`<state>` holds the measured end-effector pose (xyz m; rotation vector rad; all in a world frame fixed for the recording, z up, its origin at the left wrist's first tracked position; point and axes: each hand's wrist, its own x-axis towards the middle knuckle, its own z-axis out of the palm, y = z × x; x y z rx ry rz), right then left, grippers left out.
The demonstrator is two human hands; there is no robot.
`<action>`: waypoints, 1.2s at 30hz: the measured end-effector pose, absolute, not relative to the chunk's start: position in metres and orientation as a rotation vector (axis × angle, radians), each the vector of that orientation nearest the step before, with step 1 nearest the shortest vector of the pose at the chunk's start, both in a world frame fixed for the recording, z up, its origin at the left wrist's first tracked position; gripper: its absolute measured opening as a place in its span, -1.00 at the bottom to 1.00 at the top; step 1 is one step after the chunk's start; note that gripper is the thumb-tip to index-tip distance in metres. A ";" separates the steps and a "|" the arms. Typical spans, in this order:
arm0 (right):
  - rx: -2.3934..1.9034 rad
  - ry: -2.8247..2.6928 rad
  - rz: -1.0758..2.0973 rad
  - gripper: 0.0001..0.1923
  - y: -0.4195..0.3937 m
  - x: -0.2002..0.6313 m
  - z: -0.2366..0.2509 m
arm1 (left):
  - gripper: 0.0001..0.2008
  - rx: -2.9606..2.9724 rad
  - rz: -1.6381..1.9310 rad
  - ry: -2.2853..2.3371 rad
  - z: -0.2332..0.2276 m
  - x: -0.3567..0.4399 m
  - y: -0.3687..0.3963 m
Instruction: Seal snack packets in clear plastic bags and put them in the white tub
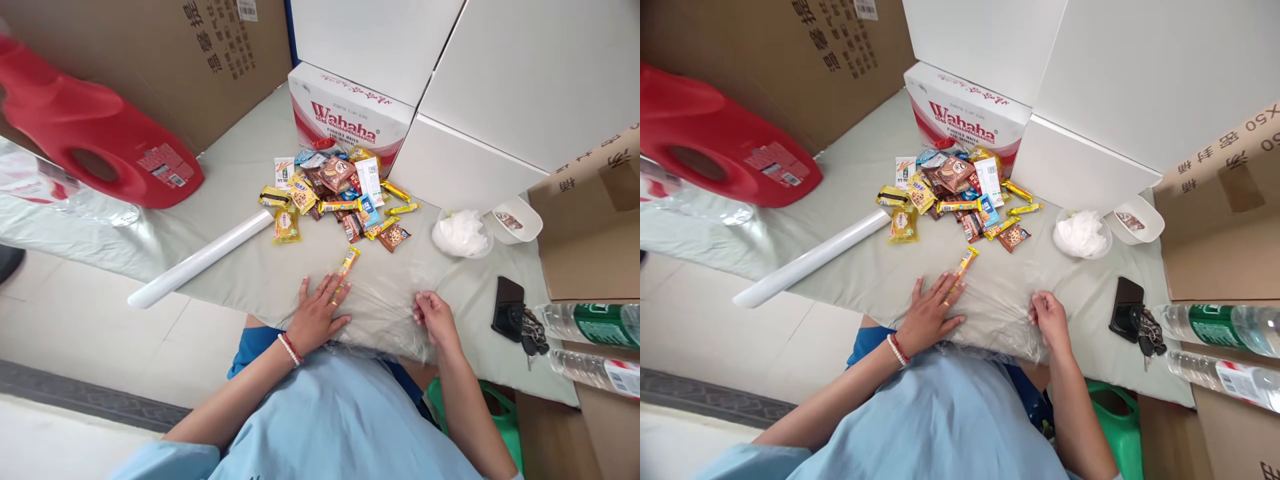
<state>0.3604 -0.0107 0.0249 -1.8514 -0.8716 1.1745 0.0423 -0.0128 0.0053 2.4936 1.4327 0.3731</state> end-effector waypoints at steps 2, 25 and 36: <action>-1.991 -1.054 1.045 -0.56 -0.022 0.377 0.029 | -0.30 2.502 0.358 1.395 0.006 0.042 -0.007; -1.945 -1.607 0.505 -0.66 0.273 0.282 0.045 | -0.37 2.493 0.428 1.249 0.005 0.032 0.007; -1.586 -1.757 1.243 -0.55 0.196 0.316 0.090 | -0.38 2.450 0.438 1.207 0.006 0.031 0.006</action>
